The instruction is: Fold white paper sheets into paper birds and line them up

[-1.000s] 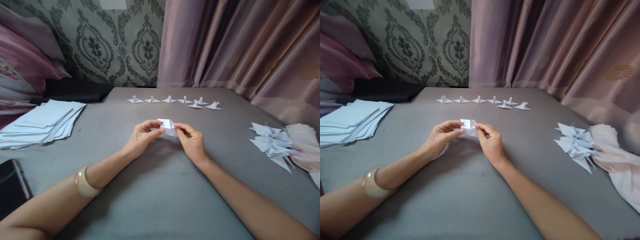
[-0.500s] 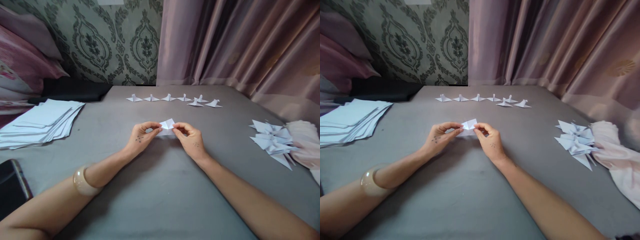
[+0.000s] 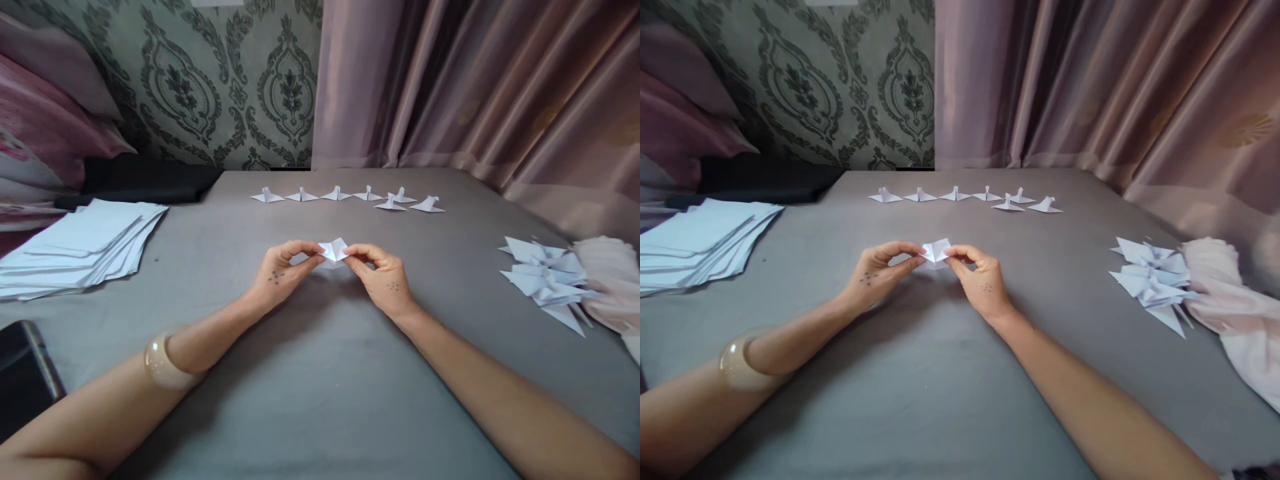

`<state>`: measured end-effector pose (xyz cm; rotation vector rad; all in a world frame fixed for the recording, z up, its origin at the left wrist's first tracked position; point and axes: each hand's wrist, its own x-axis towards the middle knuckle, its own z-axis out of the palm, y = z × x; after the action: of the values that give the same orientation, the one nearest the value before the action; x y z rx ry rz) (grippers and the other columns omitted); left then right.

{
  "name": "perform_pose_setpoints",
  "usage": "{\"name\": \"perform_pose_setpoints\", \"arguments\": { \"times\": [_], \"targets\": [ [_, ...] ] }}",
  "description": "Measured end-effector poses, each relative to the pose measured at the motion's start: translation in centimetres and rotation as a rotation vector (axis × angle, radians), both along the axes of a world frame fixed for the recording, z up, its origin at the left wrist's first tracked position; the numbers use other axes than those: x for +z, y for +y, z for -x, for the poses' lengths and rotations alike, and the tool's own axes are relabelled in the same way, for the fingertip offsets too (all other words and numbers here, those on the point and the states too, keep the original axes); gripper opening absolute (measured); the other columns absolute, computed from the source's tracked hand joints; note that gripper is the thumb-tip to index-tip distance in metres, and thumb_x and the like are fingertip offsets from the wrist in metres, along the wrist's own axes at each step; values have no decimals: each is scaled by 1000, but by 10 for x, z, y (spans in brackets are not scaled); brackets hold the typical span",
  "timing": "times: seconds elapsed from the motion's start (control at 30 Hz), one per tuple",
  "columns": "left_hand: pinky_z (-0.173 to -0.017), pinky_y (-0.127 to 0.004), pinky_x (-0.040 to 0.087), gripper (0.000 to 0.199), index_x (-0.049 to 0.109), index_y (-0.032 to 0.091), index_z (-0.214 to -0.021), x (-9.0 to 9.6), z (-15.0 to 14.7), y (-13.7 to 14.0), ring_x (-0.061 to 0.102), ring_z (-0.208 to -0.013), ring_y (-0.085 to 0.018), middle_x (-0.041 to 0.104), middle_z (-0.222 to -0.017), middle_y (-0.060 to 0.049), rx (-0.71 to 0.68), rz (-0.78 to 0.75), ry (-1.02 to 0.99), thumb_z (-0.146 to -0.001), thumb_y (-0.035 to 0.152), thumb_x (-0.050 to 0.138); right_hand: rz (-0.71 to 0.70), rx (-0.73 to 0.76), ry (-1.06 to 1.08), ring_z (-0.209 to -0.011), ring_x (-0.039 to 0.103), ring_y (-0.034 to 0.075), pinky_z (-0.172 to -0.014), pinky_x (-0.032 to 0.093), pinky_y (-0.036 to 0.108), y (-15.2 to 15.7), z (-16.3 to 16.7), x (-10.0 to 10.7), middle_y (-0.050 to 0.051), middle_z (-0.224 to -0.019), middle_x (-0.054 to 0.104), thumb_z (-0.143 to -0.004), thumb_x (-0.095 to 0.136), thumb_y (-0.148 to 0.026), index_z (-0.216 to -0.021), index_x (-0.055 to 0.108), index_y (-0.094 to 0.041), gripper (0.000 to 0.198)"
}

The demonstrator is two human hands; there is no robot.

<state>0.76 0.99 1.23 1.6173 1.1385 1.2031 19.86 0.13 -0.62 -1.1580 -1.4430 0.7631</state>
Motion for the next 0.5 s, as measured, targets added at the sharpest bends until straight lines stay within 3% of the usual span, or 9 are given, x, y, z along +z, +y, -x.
{"name": "perform_pose_setpoints", "arguments": {
  "times": [0.13,0.3,0.5],
  "targets": [
    [-80,-28,45,14,75,21,-80,0,0,0,62,-81,-18,72,-82,-3,78,19,-34,-73,32,76,14,-17,51,-83,66,17,-84,51,33,1,0,-1,0,-89,74,-79,69,-33,-87,73,-25,13],
    [-67,-25,44,19,74,19,-83,-3,1,2,59,-71,-14,70,-79,-2,19,198,-191,-73,35,77,98,3,142,-82,66,17,-80,53,33,-2,3,2,2,-87,73,-76,70,-33,-87,73,-23,15],
    [-52,-22,39,25,73,18,-78,-4,0,6,53,-57,-10,66,-68,-1,15,484,-319,-64,36,82,289,43,277,-61,58,14,-50,49,27,-1,2,4,0,-70,66,-72,72,-40,-89,72,-21,25]
  ]
}}
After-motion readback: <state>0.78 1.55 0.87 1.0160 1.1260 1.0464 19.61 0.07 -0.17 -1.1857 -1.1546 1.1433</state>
